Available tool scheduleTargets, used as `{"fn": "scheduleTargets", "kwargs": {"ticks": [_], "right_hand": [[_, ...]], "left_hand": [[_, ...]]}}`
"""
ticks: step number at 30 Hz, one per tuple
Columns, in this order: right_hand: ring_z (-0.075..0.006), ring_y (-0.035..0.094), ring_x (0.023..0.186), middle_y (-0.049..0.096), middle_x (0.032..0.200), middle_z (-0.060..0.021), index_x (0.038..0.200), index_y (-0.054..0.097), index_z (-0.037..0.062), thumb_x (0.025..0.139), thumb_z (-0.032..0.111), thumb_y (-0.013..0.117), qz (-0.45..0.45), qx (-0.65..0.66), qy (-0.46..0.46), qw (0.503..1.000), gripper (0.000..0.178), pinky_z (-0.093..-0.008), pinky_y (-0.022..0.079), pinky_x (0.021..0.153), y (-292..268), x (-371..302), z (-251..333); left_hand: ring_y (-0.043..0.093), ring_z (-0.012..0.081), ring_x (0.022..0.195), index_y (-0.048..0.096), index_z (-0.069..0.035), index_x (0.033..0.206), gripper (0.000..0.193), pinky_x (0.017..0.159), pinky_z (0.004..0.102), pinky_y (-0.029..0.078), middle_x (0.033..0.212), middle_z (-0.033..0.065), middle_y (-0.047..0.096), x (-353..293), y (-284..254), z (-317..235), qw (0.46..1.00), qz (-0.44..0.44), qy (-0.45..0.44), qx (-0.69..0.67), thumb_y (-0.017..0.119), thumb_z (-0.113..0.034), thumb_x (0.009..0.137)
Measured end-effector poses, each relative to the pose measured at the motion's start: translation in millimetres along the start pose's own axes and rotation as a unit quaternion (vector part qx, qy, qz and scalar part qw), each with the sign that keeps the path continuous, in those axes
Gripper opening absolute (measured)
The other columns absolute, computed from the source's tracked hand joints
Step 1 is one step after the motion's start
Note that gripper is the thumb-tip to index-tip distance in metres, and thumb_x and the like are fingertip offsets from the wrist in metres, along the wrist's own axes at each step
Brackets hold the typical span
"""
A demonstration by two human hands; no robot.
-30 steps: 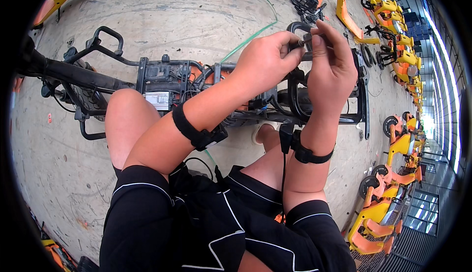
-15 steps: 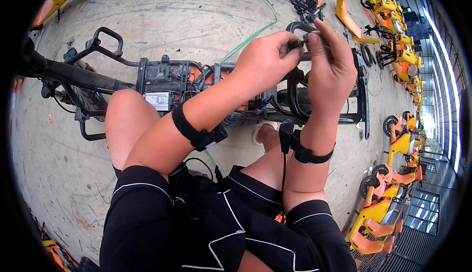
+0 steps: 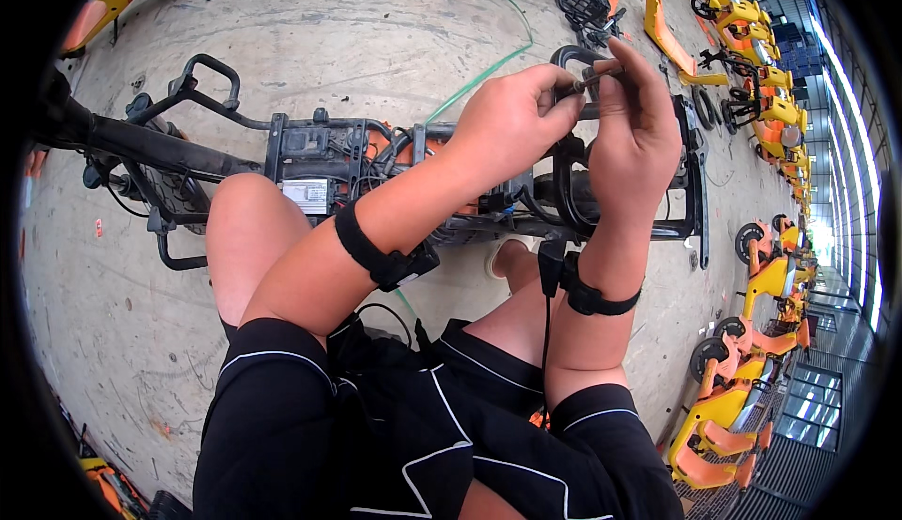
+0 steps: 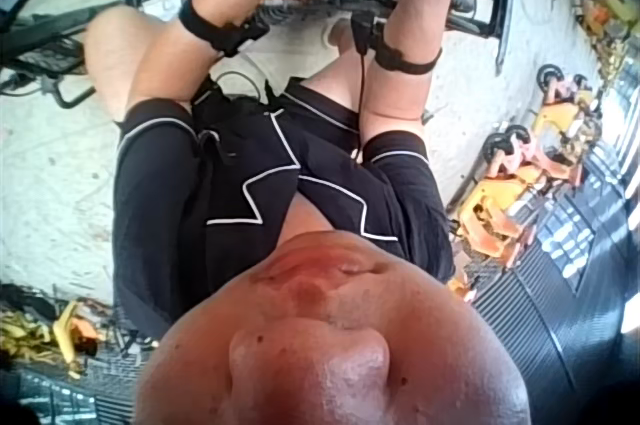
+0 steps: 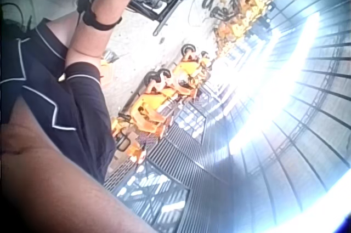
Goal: The person attaches a metal frame component to a scooter chassis by hand, then uses a wrench to tighten a bolt on the frame.
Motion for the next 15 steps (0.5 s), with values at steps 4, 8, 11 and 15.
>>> {"fn": "scheduleTargets", "kwargs": {"ticks": [4, 8, 11, 15], "right_hand": [[-0.0132, 0.064, 0.080, 0.068, 0.096, -0.0067, 0.110, 0.071, 0.0010, 0.091, 0.006, 0.070, 0.004, -0.021, 0.048, 0.999, 0.019, -0.0264, 0.051, 0.071, 0.3, -0.7, -4.4], [-0.0126, 0.063, 0.078, 0.068, 0.094, -0.0062, 0.110, 0.070, 0.0004, 0.092, 0.009, 0.072, 0.020, -0.045, 0.024, 0.998, 0.020, -0.0261, 0.051, 0.069, 1.3, 0.3, -6.8], [-0.0113, 0.063, 0.080, 0.069, 0.093, -0.0061, 0.110, 0.070, -0.0003, 0.092, 0.009, 0.071, 0.013, -0.035, 0.061, 0.997, 0.020, -0.0248, 0.051, 0.070, 0.3, -1.3, -9.5], [-0.0091, 0.063, 0.083, 0.071, 0.094, -0.0064, 0.114, 0.068, -0.0007, 0.092, 0.008, 0.071, -0.006, 0.037, 0.066, 0.997, 0.023, -0.0235, 0.051, 0.072, 0.9, -1.7, -10.6]], "left_hand": [[0.062, 0.0204, 0.058, 0.070, -0.002, 0.106, 0.031, 0.058, 0.0330, 0.049, 0.066, 0.0095, 0.065, 0.3, -0.1, 2.4, 1.000, 0.002, -0.010, 0.003, 0.068, -0.029, 0.091], [0.062, 0.0213, 0.058, 0.071, -0.003, 0.105, 0.030, 0.058, 0.0333, 0.049, 0.067, 0.0097, 0.066, 0.9, 0.9, 6.2, 1.000, -0.001, -0.004, -0.005, 0.068, -0.029, 0.091], [0.062, 0.0221, 0.058, 0.071, -0.003, 0.104, 0.029, 0.058, 0.0336, 0.049, 0.067, 0.0101, 0.067, 0.7, 0.2, 3.7, 1.000, -0.001, -0.002, 0.000, 0.068, -0.029, 0.091], [0.048, 0.0098, 0.057, 0.069, -0.001, 0.107, 0.025, 0.053, 0.0277, 0.041, 0.063, 0.0009, 0.055, 0.1, 1.1, 1.4, 1.000, 0.002, 0.005, -0.007, 0.068, -0.021, 0.093]]}}
Point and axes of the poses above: each hand's wrist, its own x-axis towards the middle knuckle, its own y-axis out of the palm, z = x × y, the point moved 7 cm from there along x, towards the middle knuckle
